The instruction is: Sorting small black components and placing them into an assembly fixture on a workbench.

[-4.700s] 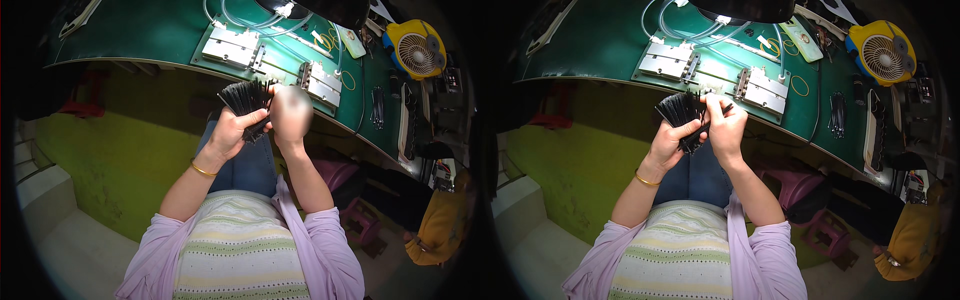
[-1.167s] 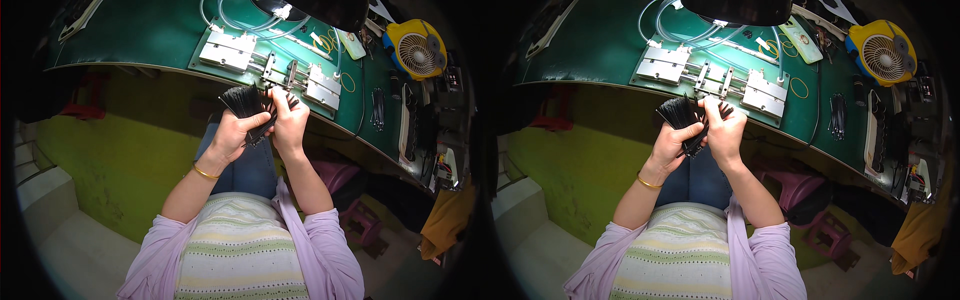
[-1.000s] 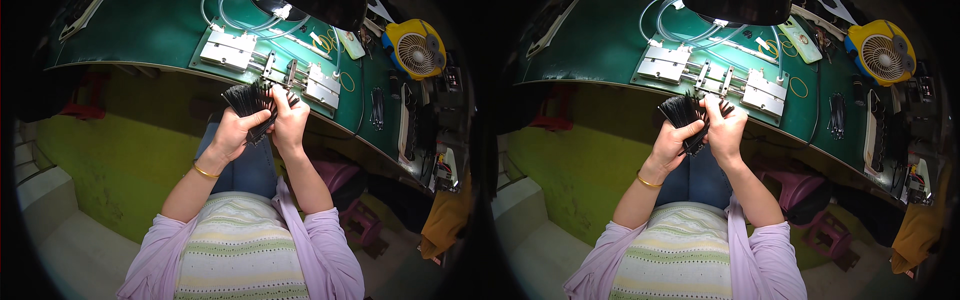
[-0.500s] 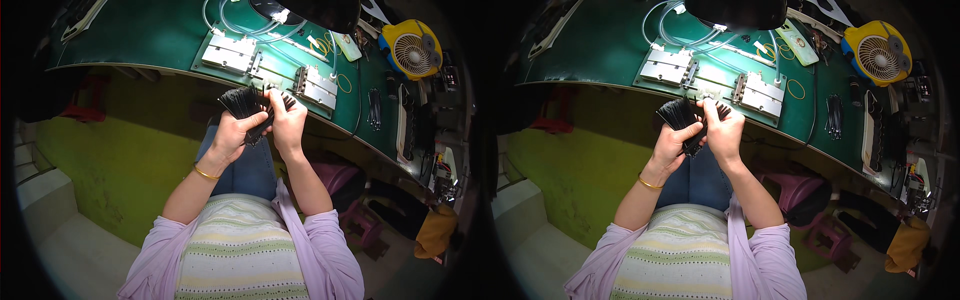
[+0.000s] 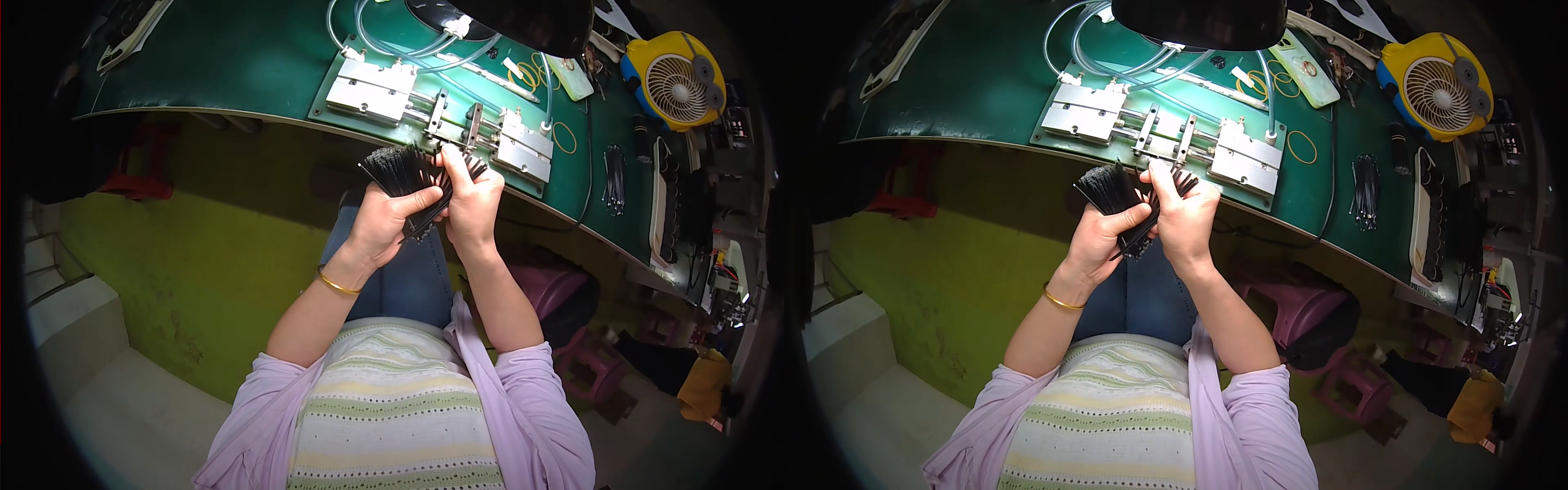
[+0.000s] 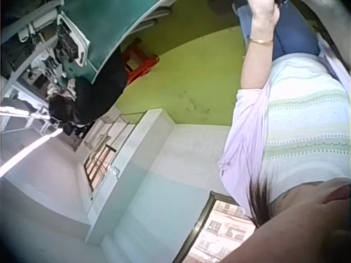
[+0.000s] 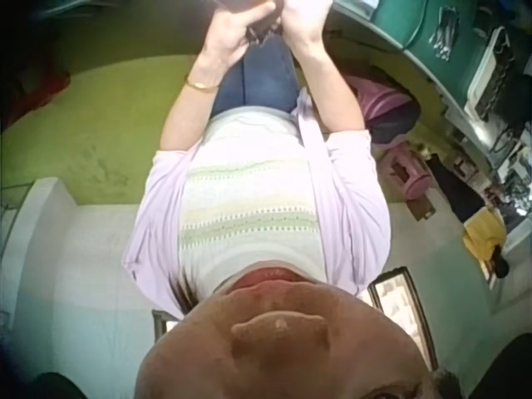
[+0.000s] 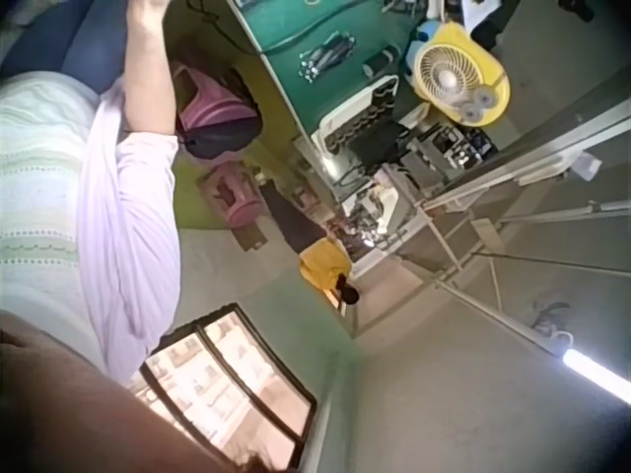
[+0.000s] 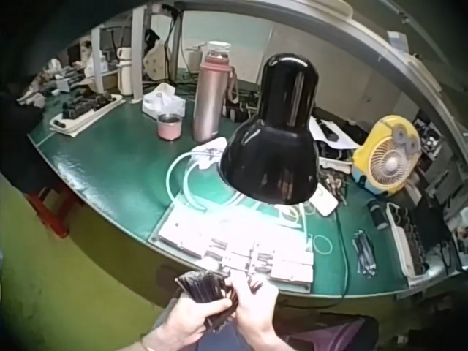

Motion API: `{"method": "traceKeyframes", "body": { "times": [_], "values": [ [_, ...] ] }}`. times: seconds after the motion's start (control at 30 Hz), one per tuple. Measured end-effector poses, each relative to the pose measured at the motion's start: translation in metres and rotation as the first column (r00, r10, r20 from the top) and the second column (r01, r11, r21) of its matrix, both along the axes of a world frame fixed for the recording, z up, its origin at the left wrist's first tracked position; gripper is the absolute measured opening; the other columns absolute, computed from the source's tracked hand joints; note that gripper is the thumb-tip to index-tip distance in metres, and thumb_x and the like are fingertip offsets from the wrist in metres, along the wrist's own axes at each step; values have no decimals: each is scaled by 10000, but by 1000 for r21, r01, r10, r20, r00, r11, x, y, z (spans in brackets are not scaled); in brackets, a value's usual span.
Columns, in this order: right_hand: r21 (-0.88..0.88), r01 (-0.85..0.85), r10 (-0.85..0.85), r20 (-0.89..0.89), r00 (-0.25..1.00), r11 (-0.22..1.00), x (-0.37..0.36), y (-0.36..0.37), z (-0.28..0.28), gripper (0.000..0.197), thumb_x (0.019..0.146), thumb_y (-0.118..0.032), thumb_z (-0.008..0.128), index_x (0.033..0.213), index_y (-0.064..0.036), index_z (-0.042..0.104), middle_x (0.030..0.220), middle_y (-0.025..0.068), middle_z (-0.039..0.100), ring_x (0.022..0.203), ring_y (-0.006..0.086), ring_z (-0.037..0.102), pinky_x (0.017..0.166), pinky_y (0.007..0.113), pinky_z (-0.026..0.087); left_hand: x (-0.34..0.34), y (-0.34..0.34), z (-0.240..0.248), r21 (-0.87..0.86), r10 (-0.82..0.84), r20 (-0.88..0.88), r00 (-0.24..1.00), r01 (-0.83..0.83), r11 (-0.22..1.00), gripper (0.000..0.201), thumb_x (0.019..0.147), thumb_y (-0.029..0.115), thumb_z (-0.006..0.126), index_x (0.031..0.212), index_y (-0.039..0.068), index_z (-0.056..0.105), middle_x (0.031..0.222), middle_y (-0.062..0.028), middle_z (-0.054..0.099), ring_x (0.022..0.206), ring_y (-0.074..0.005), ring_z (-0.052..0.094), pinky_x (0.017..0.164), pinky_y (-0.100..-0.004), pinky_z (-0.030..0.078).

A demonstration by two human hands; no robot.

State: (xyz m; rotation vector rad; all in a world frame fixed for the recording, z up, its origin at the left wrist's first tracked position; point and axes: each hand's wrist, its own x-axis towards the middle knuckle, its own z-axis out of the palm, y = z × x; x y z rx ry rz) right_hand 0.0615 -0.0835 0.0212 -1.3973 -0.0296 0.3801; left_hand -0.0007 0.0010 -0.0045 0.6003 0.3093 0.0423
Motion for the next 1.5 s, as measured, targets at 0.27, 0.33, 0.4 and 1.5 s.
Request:
{"method": "traceKeyframes", "body": {
  "times": [0.27,0.33,0.4,1.5],
  "values": [
    [-31,-22,23,51,998,999,-5,0,4,198,822,-128,551,675,1,579,483,1,475,332,47,378,288,183,258,-4,4,5,-2,-28,-18,999,28,1000,146,754,0,596,896,6,559,773,-47,576,612,-132,572,564,-246,484],
    [-50,-22,28,109,994,998,-6,0,6,198,821,-139,547,712,17,604,509,2,501,351,39,405,293,183,297,-6,5,6,5,-38,-22,999,38,999,138,753,2,599,885,9,559,769,-46,575,609,-131,573,559,-245,485],
    [-60,-22,30,138,990,998,-6,0,5,203,820,-144,545,731,24,617,522,3,514,361,35,419,295,182,316,-6,4,4,36,-27,-68,997,30,999,125,749,2,603,864,16,556,761,-45,574,604,-133,578,545,-241,486],
    [-87,11,-5,70,998,996,-3,1,2,213,831,-156,546,741,24,612,565,52,577,384,57,474,298,184,326,-2,2,0,21,-2,-61,998,3,1000,144,741,1,619,851,37,531,763,-47,570,602,-147,582,536,-246,488]
  ]
}}
